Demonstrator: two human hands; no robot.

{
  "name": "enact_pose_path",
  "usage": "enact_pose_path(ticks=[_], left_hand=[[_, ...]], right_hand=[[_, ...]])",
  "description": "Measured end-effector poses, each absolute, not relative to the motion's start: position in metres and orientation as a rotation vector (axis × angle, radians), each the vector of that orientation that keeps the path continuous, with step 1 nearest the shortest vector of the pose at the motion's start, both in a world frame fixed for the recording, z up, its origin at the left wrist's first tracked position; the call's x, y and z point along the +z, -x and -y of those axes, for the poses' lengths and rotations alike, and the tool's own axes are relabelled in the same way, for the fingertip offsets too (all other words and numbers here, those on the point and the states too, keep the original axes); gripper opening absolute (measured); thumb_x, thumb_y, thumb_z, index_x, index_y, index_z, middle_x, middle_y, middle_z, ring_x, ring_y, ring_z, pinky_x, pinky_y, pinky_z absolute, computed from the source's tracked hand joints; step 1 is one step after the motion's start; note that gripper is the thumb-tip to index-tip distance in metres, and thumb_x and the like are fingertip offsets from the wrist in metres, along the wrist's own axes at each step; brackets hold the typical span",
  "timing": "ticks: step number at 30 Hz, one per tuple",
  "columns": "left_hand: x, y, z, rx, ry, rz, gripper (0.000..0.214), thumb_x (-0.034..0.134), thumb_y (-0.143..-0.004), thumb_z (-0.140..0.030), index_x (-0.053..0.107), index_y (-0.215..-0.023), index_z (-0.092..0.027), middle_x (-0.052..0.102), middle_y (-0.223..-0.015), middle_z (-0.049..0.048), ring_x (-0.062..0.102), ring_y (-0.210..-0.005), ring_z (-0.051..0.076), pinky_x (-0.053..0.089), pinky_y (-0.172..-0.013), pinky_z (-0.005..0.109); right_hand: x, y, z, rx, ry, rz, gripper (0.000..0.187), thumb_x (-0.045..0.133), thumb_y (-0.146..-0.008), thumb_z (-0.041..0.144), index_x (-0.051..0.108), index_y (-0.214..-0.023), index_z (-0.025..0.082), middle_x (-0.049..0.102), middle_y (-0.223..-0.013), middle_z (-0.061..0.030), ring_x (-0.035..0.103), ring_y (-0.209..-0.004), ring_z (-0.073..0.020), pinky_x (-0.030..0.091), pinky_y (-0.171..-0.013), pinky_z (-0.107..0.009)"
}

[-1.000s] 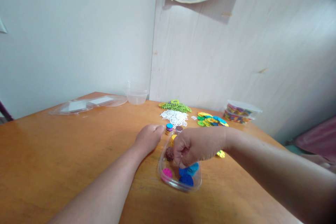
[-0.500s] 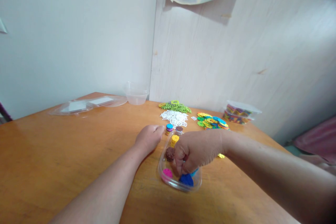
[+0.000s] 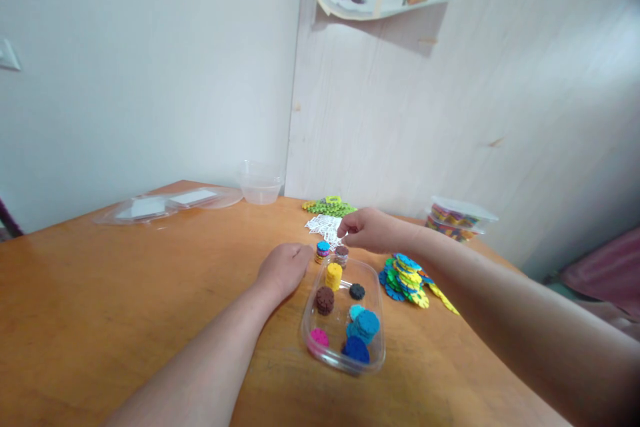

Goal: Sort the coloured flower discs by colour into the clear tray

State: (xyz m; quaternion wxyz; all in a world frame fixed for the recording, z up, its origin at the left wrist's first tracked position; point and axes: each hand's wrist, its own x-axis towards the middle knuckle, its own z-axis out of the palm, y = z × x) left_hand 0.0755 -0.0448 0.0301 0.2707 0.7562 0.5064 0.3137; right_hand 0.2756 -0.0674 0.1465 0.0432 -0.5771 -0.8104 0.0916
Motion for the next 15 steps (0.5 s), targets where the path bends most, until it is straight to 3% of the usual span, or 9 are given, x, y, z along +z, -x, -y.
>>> enact_pose_path(ticks=[6, 15], left_hand=[[0.031, -0.075, 0.045, 0.838, -2.033, -1.373, 0.048, 0.034, -0.087, -0.048, 0.056, -0.057, -0.018, 0.056, -0.054, 0.0019, 0.052, -0.061, 0.016, 0.027, -0.054, 0.025], [0.031, -0.074, 0.045, 0.834, -2.047, -1.370, 0.047, 0.035, -0.088, -0.047, 0.056, -0.057, -0.018, 0.058, -0.056, 0.0026, 0.053, -0.062, 0.017, 0.028, -0.054, 0.025]], right_hand=[[0.125, -0.280, 0.050, 0.223, 1.826, 2.531, 0.027, 0.065, -0.072, 0.039, 0.074, -0.087, 0.019, 0.067, -0.074, -0.0013, 0.056, -0.067, -0.0149, 0.035, -0.056, -0.024], [0.114, -0.283, 0.043, 0.196, 1.912, 2.512, 0.034, 0.068, -0.069, 0.040, 0.074, -0.096, 0.021, 0.072, -0.087, -0.0036, 0.060, -0.073, -0.0171, 0.037, -0.057, -0.025]])
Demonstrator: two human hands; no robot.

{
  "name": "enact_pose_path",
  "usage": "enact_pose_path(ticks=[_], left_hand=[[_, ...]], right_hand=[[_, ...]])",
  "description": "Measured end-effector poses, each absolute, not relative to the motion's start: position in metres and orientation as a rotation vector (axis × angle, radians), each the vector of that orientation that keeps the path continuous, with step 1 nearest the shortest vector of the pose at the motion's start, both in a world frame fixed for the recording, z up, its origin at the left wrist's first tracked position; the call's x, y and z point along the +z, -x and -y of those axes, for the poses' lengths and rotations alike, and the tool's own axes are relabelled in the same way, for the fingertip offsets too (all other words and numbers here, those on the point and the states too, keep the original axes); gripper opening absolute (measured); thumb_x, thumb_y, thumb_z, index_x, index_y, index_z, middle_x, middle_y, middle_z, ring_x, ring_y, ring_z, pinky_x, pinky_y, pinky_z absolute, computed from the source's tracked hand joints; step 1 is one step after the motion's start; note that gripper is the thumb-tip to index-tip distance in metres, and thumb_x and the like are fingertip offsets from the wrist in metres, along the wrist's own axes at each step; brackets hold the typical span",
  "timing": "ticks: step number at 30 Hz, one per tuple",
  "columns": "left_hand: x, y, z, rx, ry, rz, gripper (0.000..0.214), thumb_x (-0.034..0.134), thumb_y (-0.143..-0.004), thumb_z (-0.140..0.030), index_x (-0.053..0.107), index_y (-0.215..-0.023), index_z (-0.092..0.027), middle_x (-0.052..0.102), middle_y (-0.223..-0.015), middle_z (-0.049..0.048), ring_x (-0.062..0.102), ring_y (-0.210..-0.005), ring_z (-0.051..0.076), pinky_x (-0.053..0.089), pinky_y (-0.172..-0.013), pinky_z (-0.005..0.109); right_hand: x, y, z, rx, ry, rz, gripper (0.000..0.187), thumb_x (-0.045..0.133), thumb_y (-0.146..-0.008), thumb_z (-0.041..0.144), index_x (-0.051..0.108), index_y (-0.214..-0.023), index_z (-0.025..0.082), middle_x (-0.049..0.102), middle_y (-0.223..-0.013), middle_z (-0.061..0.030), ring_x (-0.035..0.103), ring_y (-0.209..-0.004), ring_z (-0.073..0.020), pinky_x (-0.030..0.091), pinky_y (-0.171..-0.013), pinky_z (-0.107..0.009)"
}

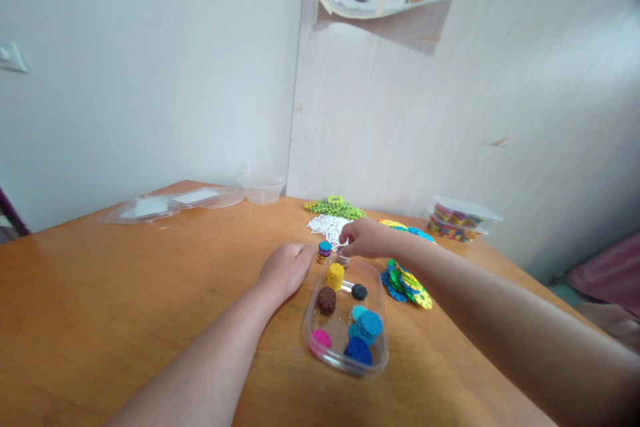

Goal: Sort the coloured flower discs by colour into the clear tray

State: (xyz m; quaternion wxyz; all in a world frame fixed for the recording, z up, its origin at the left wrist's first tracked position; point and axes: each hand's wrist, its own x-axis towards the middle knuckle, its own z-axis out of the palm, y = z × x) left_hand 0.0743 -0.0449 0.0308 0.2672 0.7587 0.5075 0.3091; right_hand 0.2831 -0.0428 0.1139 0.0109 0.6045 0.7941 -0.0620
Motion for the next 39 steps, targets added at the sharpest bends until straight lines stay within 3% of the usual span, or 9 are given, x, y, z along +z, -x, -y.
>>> enact_pose_path(ticks=[6, 12, 18, 28, 36, 39], left_hand=[[0.031, -0.075, 0.046, 0.844, -2.041, -1.375, 0.048, 0.034, -0.088, -0.047, 0.056, -0.057, -0.018, 0.059, -0.057, 0.0032, 0.053, -0.062, 0.017, 0.028, -0.055, 0.025], [0.031, -0.076, 0.047, 0.852, -2.042, -1.379, 0.049, 0.034, -0.088, -0.046, 0.059, -0.058, -0.017, 0.059, -0.057, 0.0036, 0.054, -0.063, 0.017, 0.029, -0.056, 0.025], [0.031, -0.075, 0.046, 0.870, -2.094, -1.336, 0.045, 0.034, -0.087, -0.041, 0.056, -0.056, -0.017, 0.059, -0.058, 0.0043, 0.051, -0.062, 0.017, 0.029, -0.056, 0.025], [0.026, -0.075, 0.044, 0.904, -2.068, -1.287, 0.049, 0.032, -0.088, -0.046, 0.055, -0.056, -0.017, 0.058, -0.058, 0.0036, 0.051, -0.061, 0.016, 0.030, -0.058, 0.025], [0.031, -0.075, 0.047, 0.874, -2.092, -1.352, 0.044, 0.034, -0.087, -0.040, 0.051, -0.054, -0.018, 0.056, -0.055, 0.0032, 0.050, -0.060, 0.016, 0.025, -0.054, 0.026], [0.031, -0.076, 0.048, 0.871, -2.055, -1.371, 0.046, 0.034, -0.088, -0.044, 0.053, -0.055, -0.018, 0.056, -0.055, 0.0027, 0.051, -0.061, 0.016, 0.025, -0.054, 0.025]], right_hand=[[0.115, -0.282, 0.042, -0.223, -1.884, -2.497, 0.026, 0.067, -0.070, 0.035, 0.074, -0.090, 0.020, 0.071, -0.079, -0.0019, 0.060, -0.070, -0.0163, 0.037, -0.056, -0.024], [0.131, -0.278, 0.062, -0.192, -1.956, -2.590, 0.030, 0.063, -0.072, 0.028, 0.066, -0.101, 0.018, 0.069, -0.091, -0.0045, 0.059, -0.077, -0.0160, 0.039, -0.059, -0.024], [0.143, -0.253, 0.119, -0.215, -1.630, -2.799, 0.022, 0.061, -0.074, 0.026, 0.064, -0.096, 0.024, 0.068, -0.089, -0.0009, 0.058, -0.075, -0.0151, 0.036, -0.060, -0.023], [0.133, -0.230, 0.142, -0.103, -1.478, -2.743, 0.019, 0.059, -0.075, 0.027, 0.062, -0.093, 0.023, 0.069, -0.090, -0.0043, 0.062, -0.080, -0.0198, 0.037, -0.062, -0.026], [0.143, -0.257, 0.113, -0.065, -1.724, -2.795, 0.014, 0.054, -0.081, 0.027, 0.063, -0.091, 0.021, 0.067, -0.086, -0.0031, 0.056, -0.073, -0.0152, 0.036, -0.061, -0.025], [0.139, -0.275, 0.085, -0.107, -1.869, -2.716, 0.023, 0.056, -0.078, 0.023, 0.065, -0.098, 0.020, 0.068, -0.094, -0.0032, 0.058, -0.079, -0.0152, 0.039, -0.065, -0.024]])
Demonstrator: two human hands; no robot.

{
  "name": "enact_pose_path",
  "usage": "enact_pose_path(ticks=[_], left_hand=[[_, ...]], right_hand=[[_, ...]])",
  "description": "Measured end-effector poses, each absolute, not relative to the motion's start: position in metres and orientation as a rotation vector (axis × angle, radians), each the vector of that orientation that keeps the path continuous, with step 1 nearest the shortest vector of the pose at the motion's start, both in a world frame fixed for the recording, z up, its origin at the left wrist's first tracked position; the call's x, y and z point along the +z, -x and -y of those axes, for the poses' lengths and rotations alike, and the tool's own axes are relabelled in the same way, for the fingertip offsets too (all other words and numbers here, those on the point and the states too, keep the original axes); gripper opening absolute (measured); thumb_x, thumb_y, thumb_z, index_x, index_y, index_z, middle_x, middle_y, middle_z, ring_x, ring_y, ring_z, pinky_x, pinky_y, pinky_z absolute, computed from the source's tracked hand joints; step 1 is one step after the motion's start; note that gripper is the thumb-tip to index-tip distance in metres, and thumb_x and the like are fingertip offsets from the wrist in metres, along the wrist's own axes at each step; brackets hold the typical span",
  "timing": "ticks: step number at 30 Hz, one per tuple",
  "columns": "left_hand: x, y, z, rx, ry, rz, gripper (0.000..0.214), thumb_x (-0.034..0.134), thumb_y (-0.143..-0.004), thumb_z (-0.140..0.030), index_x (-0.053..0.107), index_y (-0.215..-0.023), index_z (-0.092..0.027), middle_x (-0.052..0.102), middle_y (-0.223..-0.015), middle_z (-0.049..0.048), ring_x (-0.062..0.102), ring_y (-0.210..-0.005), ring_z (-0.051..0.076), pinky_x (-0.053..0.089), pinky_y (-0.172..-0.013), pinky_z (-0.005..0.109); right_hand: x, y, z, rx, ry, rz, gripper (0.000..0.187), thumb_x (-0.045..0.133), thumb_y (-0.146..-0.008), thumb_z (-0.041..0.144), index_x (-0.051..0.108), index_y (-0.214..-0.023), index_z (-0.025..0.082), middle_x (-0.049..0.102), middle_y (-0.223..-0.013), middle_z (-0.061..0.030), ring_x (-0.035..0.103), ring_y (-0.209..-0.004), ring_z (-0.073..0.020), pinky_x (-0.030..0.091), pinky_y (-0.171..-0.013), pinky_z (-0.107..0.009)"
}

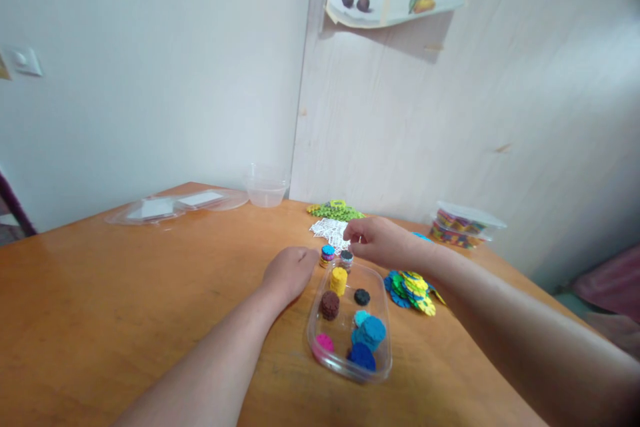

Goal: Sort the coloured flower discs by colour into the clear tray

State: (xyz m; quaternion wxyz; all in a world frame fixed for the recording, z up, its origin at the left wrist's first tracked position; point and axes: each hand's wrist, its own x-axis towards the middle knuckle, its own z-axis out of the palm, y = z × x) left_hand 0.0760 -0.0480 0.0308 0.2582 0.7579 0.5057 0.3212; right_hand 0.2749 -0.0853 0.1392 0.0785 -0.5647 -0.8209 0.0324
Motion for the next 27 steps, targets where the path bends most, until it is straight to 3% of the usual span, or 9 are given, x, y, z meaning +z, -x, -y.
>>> enact_pose_path(ticks=[8, 19, 27], left_hand=[[0.031, -0.076, 0.048, 0.858, -2.043, -1.385, 0.049, 0.034, -0.088, -0.047, 0.057, -0.057, -0.017, 0.059, -0.056, 0.0033, 0.054, -0.063, 0.017, 0.027, -0.054, 0.025], [0.029, -0.076, 0.047, 0.870, -2.041, -1.390, 0.050, 0.034, -0.089, -0.047, 0.057, -0.057, -0.017, 0.059, -0.057, 0.0036, 0.054, -0.063, 0.016, 0.027, -0.055, 0.025], [0.028, -0.076, 0.046, 0.864, -2.050, -1.374, 0.049, 0.034, -0.089, -0.047, 0.055, -0.055, -0.017, 0.057, -0.056, 0.0030, 0.051, -0.060, 0.015, 0.025, -0.054, 0.025]], right_hand=[[0.120, -0.291, 0.051, 0.203, 1.790, 2.514, 0.034, 0.066, -0.074, 0.040, 0.071, -0.098, 0.017, 0.071, -0.092, -0.0058, 0.060, -0.076, -0.0171, 0.041, -0.064, -0.026], [0.114, -0.282, 0.046, 0.249, 1.781, 2.525, 0.016, 0.065, -0.070, 0.030, 0.071, -0.079, 0.019, 0.068, -0.073, 0.0000, 0.058, -0.069, -0.0149, 0.037, -0.057, -0.023], [0.133, -0.286, 0.067, 0.182, 1.700, 2.424, 0.024, 0.061, -0.072, 0.022, 0.066, -0.095, 0.017, 0.067, -0.086, -0.0024, 0.058, -0.075, -0.0146, 0.038, -0.061, -0.023]])
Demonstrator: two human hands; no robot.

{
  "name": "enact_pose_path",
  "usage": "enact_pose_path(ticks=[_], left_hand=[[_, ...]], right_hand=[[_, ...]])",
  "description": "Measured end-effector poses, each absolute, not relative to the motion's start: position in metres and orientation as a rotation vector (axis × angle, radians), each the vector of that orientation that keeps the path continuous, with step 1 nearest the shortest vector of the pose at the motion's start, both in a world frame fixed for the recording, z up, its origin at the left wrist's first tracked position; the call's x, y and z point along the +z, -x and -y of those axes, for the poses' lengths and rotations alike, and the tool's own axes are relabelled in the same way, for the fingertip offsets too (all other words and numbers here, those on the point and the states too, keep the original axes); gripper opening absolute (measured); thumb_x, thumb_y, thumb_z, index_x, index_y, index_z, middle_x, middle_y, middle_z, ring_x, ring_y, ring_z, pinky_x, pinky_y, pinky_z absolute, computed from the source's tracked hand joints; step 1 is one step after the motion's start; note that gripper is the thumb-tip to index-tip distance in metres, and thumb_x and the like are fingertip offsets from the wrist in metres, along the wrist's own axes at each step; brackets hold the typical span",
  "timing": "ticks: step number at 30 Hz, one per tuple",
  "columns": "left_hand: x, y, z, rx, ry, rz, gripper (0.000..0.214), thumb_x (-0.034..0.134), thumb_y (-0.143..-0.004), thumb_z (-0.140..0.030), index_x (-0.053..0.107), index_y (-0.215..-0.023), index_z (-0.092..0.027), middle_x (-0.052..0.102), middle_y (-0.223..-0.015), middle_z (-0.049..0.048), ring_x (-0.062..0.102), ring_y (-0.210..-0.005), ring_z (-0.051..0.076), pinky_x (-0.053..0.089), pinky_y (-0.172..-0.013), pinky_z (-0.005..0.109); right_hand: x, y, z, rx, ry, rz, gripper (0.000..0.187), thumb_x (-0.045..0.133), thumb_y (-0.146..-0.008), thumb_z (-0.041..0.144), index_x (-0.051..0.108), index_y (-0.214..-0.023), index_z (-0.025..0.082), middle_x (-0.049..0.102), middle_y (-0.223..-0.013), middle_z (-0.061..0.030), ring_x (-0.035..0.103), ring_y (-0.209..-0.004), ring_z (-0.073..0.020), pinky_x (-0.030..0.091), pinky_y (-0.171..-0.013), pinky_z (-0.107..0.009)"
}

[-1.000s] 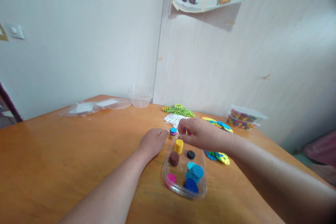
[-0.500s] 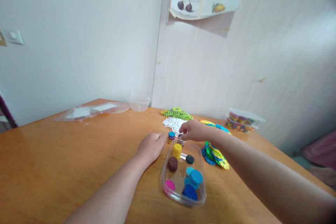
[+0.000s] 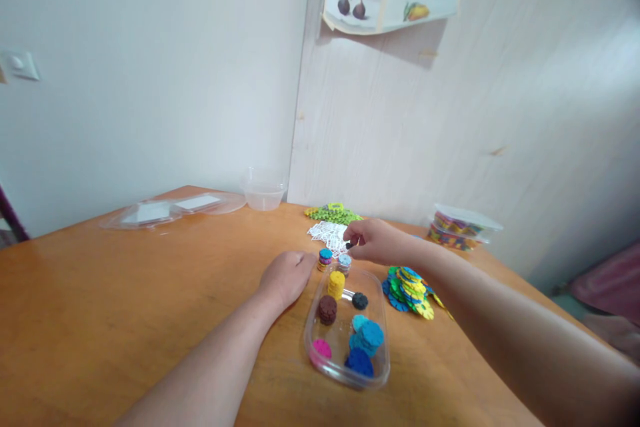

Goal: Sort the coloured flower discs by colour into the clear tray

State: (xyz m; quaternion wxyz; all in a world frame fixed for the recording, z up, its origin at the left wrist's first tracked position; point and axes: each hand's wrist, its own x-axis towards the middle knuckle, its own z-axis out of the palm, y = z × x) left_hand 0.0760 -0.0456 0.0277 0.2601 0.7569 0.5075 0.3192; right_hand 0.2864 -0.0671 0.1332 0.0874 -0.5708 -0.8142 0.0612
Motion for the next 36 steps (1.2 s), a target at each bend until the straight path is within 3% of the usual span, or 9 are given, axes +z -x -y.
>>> enact_pose_path(ticks=[8, 16, 26, 36], left_hand=[[0.029, -0.076, 0.045, 0.867, -2.077, -1.372, 0.047, 0.035, -0.088, -0.045, 0.053, -0.055, -0.017, 0.055, -0.054, 0.0015, 0.050, -0.060, 0.015, 0.025, -0.054, 0.026], [0.029, -0.075, 0.045, 0.855, -2.085, -1.362, 0.050, 0.034, -0.088, -0.049, 0.055, -0.056, -0.017, 0.057, -0.056, 0.0020, 0.052, -0.061, 0.016, 0.026, -0.055, 0.025], [0.028, -0.075, 0.045, 0.877, -2.098, -1.343, 0.048, 0.034, -0.088, -0.048, 0.050, -0.055, -0.018, 0.051, -0.055, 0.0008, 0.050, -0.059, 0.015, 0.024, -0.053, 0.025], [0.026, -0.075, 0.044, 0.879, -2.105, -1.335, 0.049, 0.033, -0.088, -0.048, 0.052, -0.055, -0.018, 0.055, -0.056, 0.0017, 0.050, -0.060, 0.016, 0.026, -0.054, 0.025]], right_hand=[[0.151, -0.278, 0.123, 0.159, 1.387, 2.709, 0.024, 0.061, -0.075, 0.025, 0.068, -0.098, 0.023, 0.066, -0.095, -0.0014, 0.059, -0.082, -0.0151, 0.041, -0.069, -0.025], [0.144, -0.280, 0.128, -0.061, 1.494, 2.935, 0.030, 0.062, -0.077, 0.033, 0.070, -0.106, 0.038, 0.069, -0.090, -0.0002, 0.062, -0.083, -0.0190, 0.039, -0.070, -0.029], [0.144, -0.252, 0.124, -0.286, 1.750, 3.116, 0.032, 0.058, -0.077, 0.033, 0.073, -0.104, 0.031, 0.075, -0.086, -0.0060, 0.067, -0.079, -0.0234, 0.038, -0.061, -0.029], [0.140, -0.248, 0.123, -0.340, 1.786, 3.127, 0.030, 0.061, -0.076, 0.024, 0.074, -0.102, 0.025, 0.075, -0.086, -0.0108, 0.068, -0.078, -0.0264, 0.039, -0.057, -0.029]])
